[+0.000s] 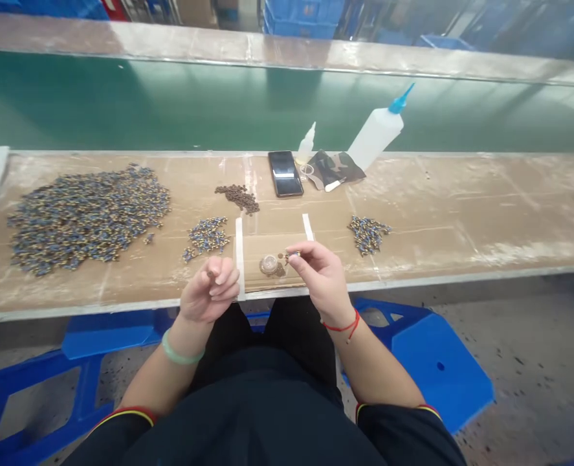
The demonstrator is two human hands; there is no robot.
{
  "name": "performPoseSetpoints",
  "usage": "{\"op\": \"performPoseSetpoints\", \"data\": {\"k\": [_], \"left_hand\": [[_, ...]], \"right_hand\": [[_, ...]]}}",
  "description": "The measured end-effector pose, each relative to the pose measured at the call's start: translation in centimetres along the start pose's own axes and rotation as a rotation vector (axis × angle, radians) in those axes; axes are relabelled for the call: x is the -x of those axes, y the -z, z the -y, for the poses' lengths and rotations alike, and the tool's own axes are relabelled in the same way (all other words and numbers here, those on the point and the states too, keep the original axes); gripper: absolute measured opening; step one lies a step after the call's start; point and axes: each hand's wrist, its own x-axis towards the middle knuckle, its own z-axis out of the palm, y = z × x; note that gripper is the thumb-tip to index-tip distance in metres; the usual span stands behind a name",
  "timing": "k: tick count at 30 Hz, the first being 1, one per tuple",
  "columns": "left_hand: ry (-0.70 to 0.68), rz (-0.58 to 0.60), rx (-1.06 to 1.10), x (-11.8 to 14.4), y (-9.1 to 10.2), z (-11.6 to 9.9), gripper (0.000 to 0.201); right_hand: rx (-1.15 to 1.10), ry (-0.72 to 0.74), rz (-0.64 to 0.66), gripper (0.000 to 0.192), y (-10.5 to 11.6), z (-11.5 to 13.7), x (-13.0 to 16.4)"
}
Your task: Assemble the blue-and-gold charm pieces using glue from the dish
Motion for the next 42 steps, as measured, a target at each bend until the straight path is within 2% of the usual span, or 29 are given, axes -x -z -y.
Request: {"op": "performPoseSetpoints", "data": {"k": [4,9,14,19,24,33,35,37,40,42], "left_hand": [[-0.017,0.027,0.037,0.8,2.2,1.0,0.028],[-0.033,0.001,-0.004,1.3,3.9,2.8,0.028],[-0.014,-0.023,-0.031,1.4,3.8,3.7,0.029],[-0.021,-0.048,-0.026,1.4,3.2,4.3,0.033],[-0.034,-0.068,-0.017,1.3,2.6,4.5,0.034],[-0.063,-0.118,-0.048,1.3,2.1,4.6,0.035],[-0.119,-0.146,-0.102,1.4,1.9,5.0,0.034],[-0.225,-0.178,-0.207,1.4,1.5,5.2,0.03],[-0.445,-0.183,-0.393,1.2,0.3,5.1,0.02],[-0.575,-0.161,-0.502,1.1,-0.7,4.6,0.015]], "right_hand": [[0.246,0.028,0.197,0.034,1.6,-0.2,-0.9],[0.435,0.129,0.366,0.029,2.6,-0.4,-2.3],[0.519,0.171,0.492,0.025,3.1,-0.5,-3.3],[0.556,0.205,0.559,0.021,3.7,-0.4,-3.7],[0.591,0.275,0.541,0.018,3.7,-0.3,-3.6],[0.577,0.295,0.508,0.019,3.7,0.1,-3.6],[0.544,0.223,0.46,0.022,3.6,0.6,-3.1],[0.431,0.07,0.37,0.025,3.1,1.3,-2.3],[0.06,-0.161,0.244,0.029,1.4,2.4,-0.6],[-0.215,-0.226,0.201,0.027,-0.3,3.0,0.6]]}}
